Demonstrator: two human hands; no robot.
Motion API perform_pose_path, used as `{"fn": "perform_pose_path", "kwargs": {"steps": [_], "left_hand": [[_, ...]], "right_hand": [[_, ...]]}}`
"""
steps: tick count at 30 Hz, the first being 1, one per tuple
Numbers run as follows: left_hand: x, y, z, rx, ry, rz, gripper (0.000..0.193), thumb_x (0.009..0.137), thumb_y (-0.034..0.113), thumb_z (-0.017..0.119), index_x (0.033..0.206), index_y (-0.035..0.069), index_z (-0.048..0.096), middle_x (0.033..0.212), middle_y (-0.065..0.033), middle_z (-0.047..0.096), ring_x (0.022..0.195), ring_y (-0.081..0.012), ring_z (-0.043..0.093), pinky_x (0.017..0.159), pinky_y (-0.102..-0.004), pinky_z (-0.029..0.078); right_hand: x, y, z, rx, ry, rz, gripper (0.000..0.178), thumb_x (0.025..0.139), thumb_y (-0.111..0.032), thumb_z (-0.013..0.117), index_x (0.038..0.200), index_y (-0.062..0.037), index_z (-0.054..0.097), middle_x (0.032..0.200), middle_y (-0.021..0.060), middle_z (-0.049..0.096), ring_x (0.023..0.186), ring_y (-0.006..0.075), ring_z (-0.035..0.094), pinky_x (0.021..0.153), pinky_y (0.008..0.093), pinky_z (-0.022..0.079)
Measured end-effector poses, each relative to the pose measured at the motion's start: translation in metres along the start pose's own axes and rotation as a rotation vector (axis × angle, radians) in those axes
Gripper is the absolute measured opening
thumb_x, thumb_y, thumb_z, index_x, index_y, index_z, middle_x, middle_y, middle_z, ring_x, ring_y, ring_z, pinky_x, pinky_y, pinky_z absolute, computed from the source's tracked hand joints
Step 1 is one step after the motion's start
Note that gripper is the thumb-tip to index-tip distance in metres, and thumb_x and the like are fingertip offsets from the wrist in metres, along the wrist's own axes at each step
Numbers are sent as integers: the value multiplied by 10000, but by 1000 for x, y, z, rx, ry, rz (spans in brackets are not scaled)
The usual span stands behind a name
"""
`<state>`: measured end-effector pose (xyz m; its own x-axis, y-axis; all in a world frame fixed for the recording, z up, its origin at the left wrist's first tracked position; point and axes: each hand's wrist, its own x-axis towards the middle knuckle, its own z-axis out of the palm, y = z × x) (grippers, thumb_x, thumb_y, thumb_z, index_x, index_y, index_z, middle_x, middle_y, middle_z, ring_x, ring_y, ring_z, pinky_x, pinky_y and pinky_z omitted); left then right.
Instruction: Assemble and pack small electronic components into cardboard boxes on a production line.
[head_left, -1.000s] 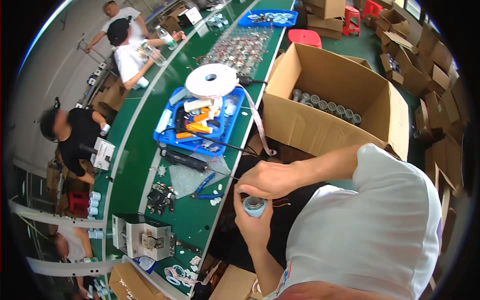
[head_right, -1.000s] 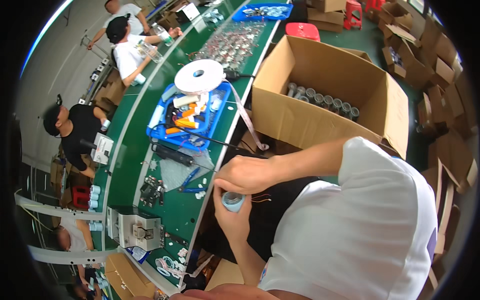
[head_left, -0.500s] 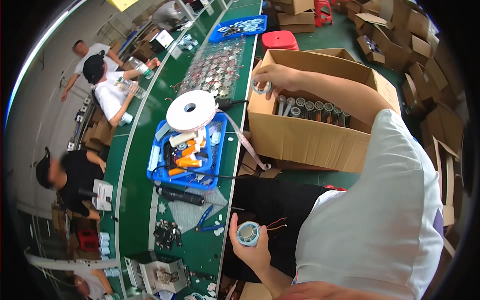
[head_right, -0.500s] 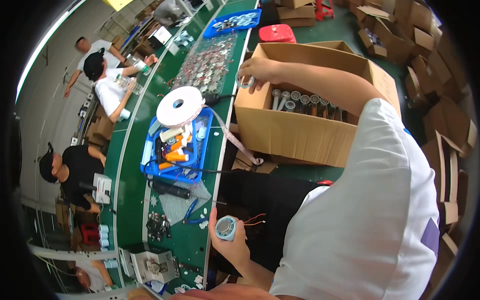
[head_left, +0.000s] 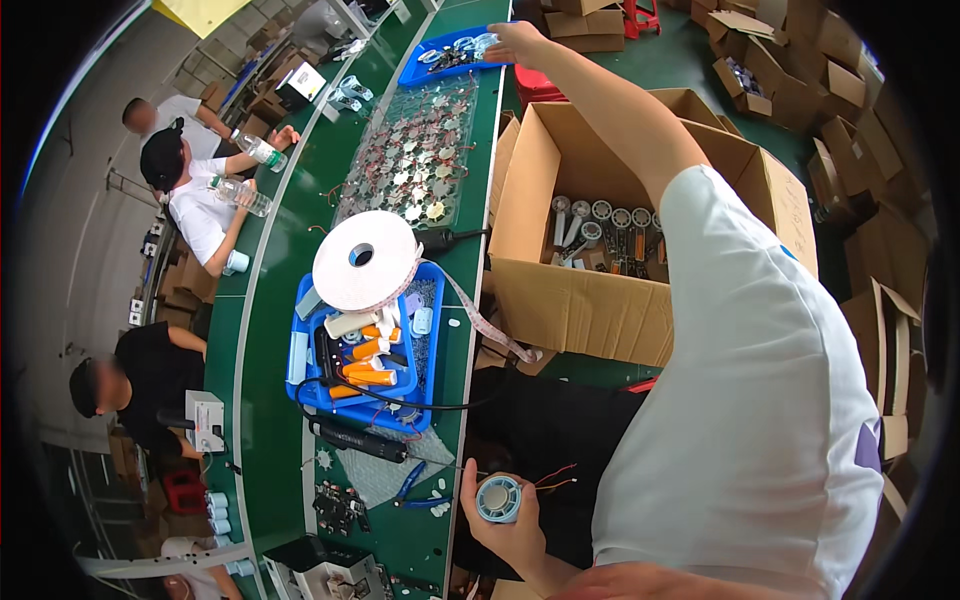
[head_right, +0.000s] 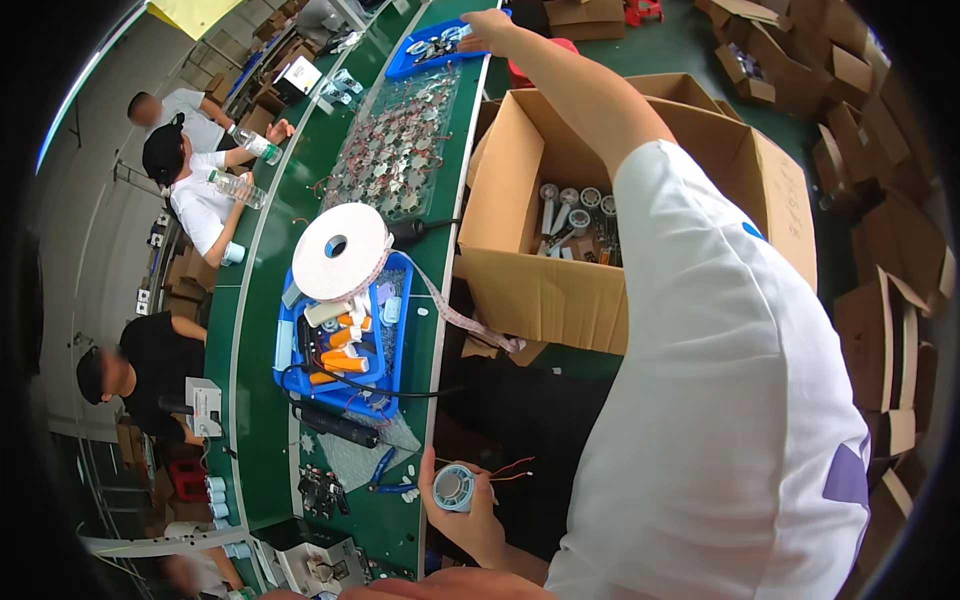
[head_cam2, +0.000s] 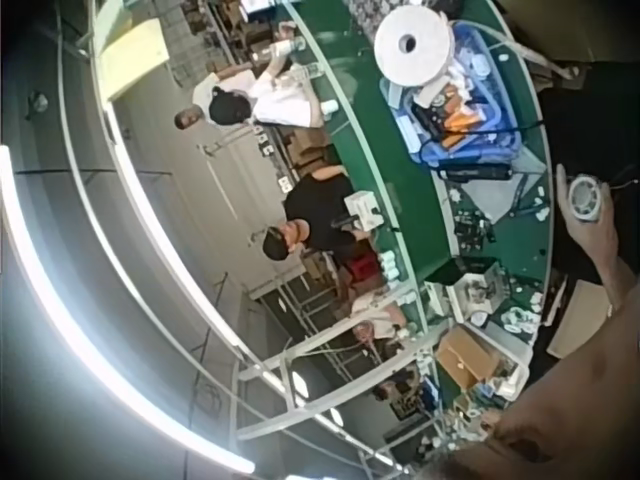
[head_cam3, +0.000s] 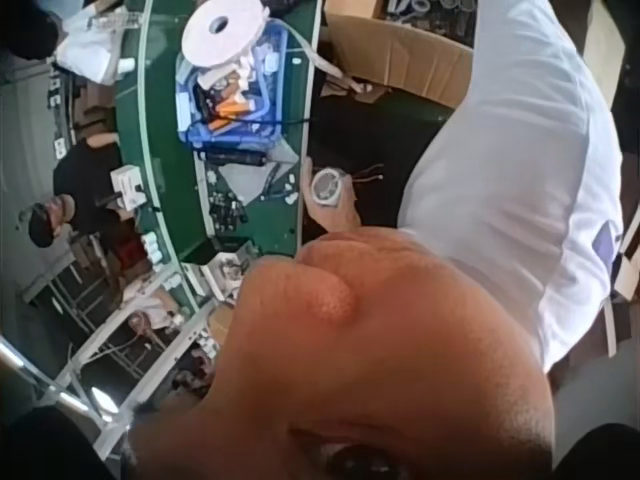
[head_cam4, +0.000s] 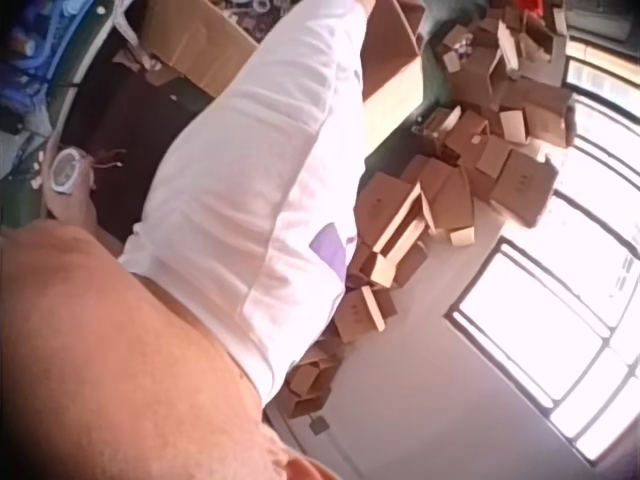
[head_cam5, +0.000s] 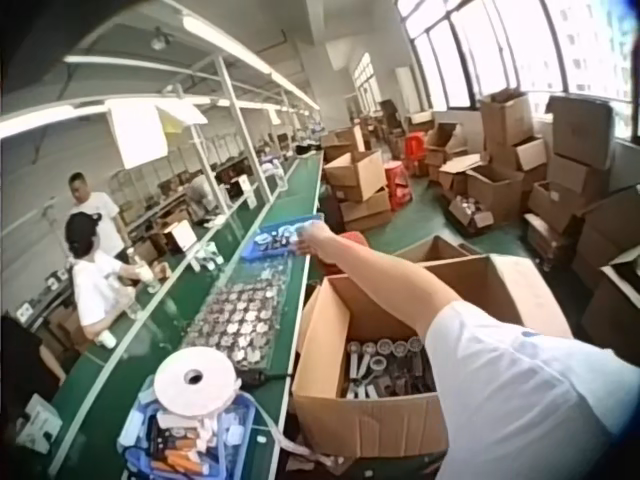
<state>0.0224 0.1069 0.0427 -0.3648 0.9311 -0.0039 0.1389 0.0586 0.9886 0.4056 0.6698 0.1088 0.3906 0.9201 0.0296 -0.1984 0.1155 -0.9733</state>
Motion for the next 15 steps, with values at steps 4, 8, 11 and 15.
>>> {"fn": "perform_pose_path", "kwargs": {"steps": [4,8,11,15], "left_hand": [[7,0,-4,-71,14,34,702,778,28,729,1439,-22,497,844,-95,685,666,-155,605,623,-231,453],[38,-1,-7,-230,-41,139,719,762,60,711,1440,3,476,987,-129,680,793,-199,633,796,-298,511],[62,-3,-4,-303,-101,245,795,787,293,846,1436,16,478,1089,-129,653,877,-232,653,835,-329,515],[59,-9,-18,-290,-43,301,951,765,607,863,1405,11,490,1139,-121,633,938,-232,643,870,-332,508]], "right_hand": [[-79,19,11,-282,-360,-21,256,1011,-230,656,1044,20,702,913,116,712,743,192,675,646,267,559],[-229,8,30,-420,-863,-121,222,1006,-240,681,966,-29,740,843,43,706,685,124,617,597,227,487],[-326,-9,53,-392,-1257,-262,225,1007,-240,694,929,-36,747,823,15,701,670,98,589,585,223,451],[-412,-17,78,-465,-1603,-98,182,979,-186,727,892,-26,735,813,9,706,660,104,575,604,263,443]]}}
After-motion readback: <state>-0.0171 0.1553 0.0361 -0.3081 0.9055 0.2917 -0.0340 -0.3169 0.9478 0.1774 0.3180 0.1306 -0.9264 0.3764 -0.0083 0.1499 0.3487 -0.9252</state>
